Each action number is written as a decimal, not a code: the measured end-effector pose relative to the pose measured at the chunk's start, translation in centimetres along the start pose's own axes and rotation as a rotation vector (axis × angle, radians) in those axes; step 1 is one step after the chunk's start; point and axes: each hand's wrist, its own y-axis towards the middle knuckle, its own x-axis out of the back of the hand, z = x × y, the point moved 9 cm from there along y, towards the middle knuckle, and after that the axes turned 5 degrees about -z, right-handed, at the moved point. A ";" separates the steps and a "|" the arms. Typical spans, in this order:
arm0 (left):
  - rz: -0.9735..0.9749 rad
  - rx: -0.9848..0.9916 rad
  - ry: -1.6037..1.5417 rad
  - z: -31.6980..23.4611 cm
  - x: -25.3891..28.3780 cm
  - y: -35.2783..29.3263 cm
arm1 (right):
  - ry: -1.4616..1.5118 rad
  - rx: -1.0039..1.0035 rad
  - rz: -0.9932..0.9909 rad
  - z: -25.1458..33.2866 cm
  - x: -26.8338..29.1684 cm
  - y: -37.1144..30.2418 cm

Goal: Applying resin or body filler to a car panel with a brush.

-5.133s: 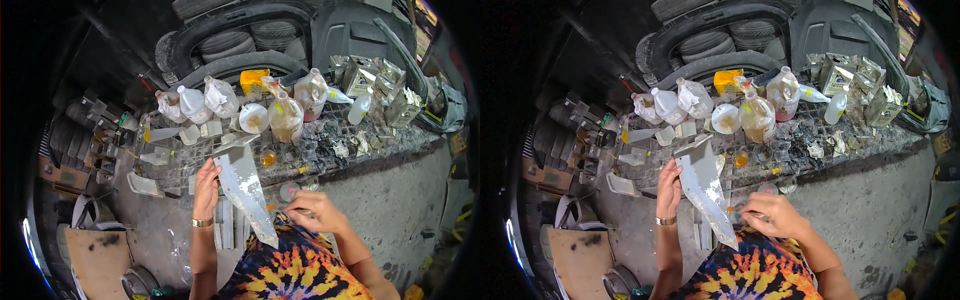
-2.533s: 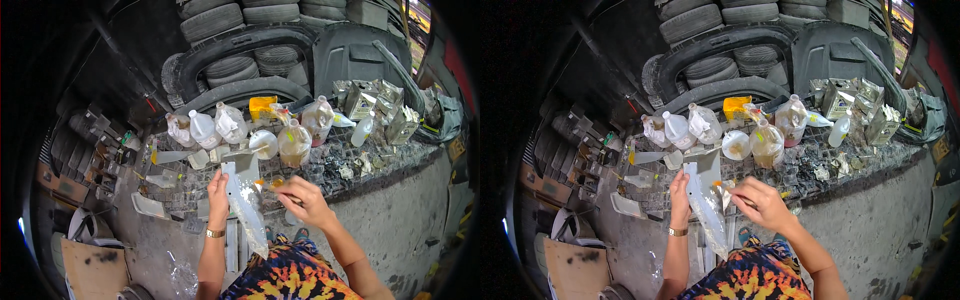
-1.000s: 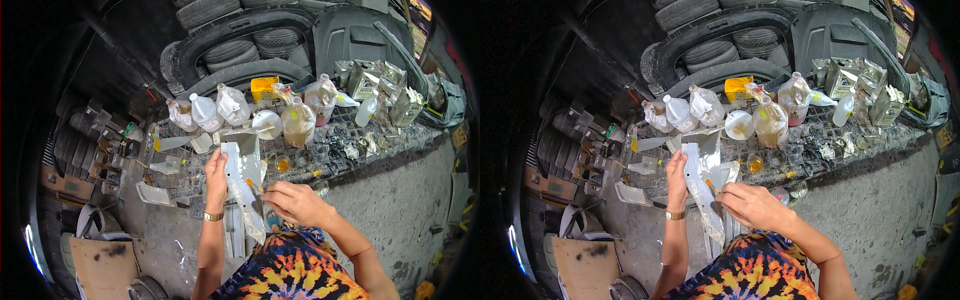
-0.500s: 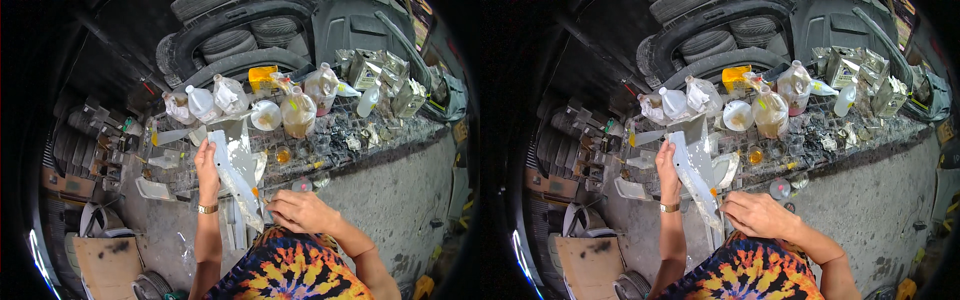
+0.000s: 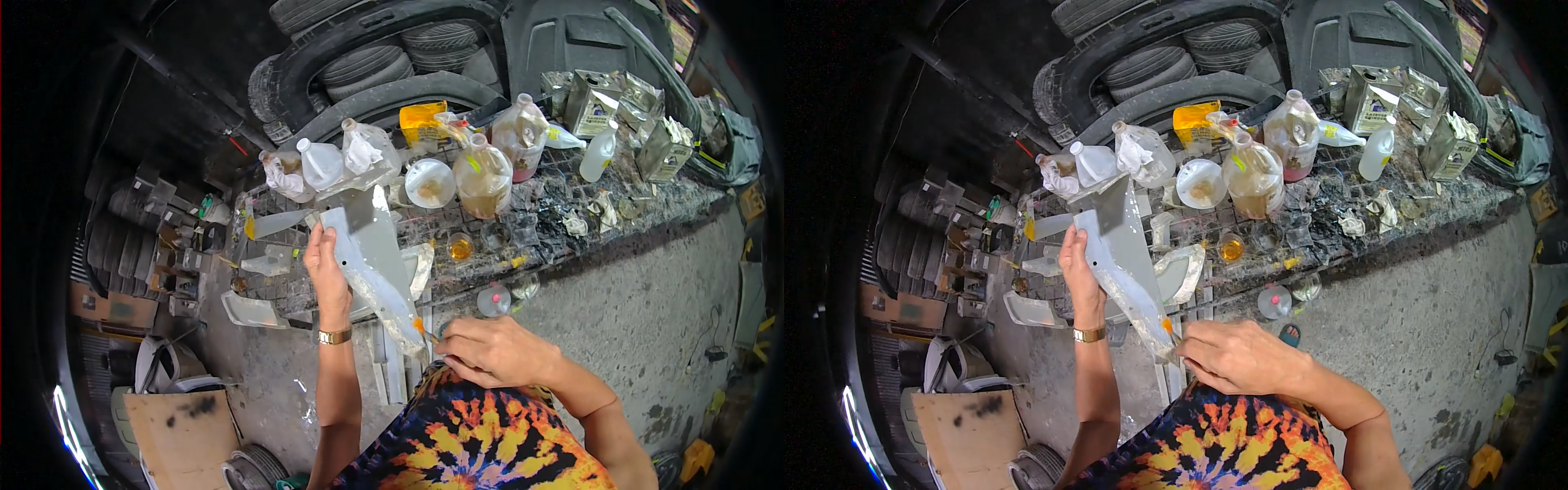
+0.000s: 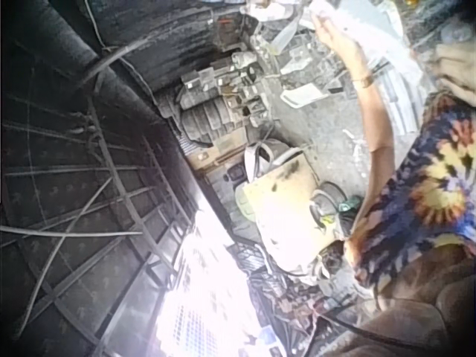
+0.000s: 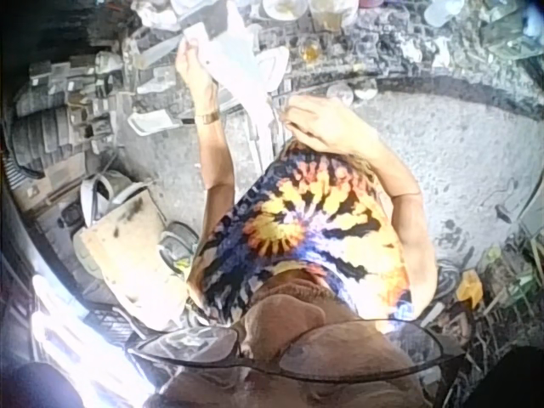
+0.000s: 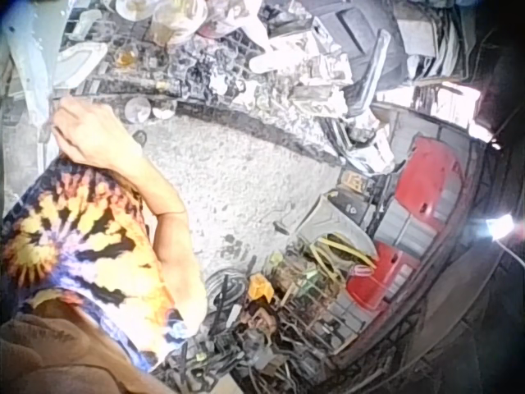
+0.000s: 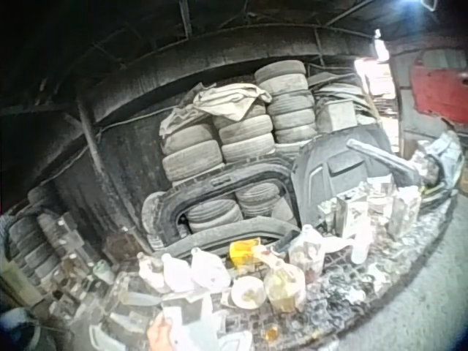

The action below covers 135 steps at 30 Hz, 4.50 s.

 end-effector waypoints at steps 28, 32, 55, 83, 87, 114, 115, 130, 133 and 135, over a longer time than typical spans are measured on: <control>0.118 0.092 0.050 1.0 -1.8 -0.8 | 0.634 -0.412 -0.279 -10.8 1.5 3.5; 0.111 0.107 0.076 2.3 -1.0 -0.7 | 0.425 -0.388 -0.482 -12.0 3.7 3.8; 0.132 0.132 0.059 2.4 -3.0 -0.5 | 0.071 -0.090 -0.617 -7.6 6.4 3.4; 0.190 0.193 0.084 1.1 -3.7 -1.5 | 0.342 -0.326 -0.867 -14.6 8.1 2.3; 0.188 0.181 0.108 1.1 -4.2 -1.1 | 0.160 -0.156 -0.644 -10.7 7.1 4.0; 0.174 0.191 0.087 1.6 -2.8 -0.7 | 0.097 -0.070 -0.321 -3.6 4.6 4.2; 0.177 0.193 0.077 1.7 -2.9 -0.7 | 0.060 -0.082 -0.370 -3.6 5.0 4.6; 0.171 0.208 0.047 1.6 -2.9 -0.5 | 0.126 -0.048 -0.127 -3.0 2.6 3.3; 0.164 0.200 0.063 1.6 -2.7 -0.3 | 0.429 -0.194 -0.031 -4.6 2.5 1.7; 0.179 0.215 0.054 1.7 -3.0 -0.2 | 0.430 -0.202 -0.137 -5.7 3.3 2.2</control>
